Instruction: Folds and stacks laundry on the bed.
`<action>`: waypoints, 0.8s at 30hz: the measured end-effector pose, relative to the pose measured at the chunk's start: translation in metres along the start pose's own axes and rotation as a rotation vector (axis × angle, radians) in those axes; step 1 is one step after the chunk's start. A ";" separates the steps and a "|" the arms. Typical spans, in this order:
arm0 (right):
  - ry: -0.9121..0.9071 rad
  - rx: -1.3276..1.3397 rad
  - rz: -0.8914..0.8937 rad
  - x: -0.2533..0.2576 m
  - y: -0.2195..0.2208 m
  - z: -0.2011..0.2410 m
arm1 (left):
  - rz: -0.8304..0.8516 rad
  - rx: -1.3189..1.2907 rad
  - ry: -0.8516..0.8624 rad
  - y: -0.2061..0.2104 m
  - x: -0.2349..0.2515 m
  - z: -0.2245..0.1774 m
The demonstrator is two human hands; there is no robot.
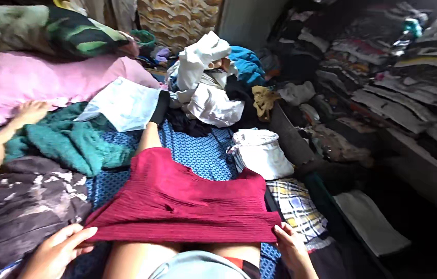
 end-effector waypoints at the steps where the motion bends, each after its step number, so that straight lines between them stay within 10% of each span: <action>1: -0.012 -0.011 0.006 -0.002 0.000 0.002 | 0.013 0.019 0.002 -0.004 -0.004 -0.004; 8: 0.094 -0.108 0.069 -0.014 0.002 -0.024 | 0.124 0.425 -0.128 -0.016 -0.014 0.004; 24: 0.155 -0.030 0.130 -0.016 0.017 -0.041 | 0.326 0.079 -0.131 0.009 -0.014 0.026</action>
Point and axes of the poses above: each hand's wrist, its own x-axis towards the middle knuckle, its own y-axis out of the palm, z = x × y, the point moved 5 cm from there along x, towards the middle knuckle, and after that the axes turned 13 degrees about -x, right-handed, at the moved point
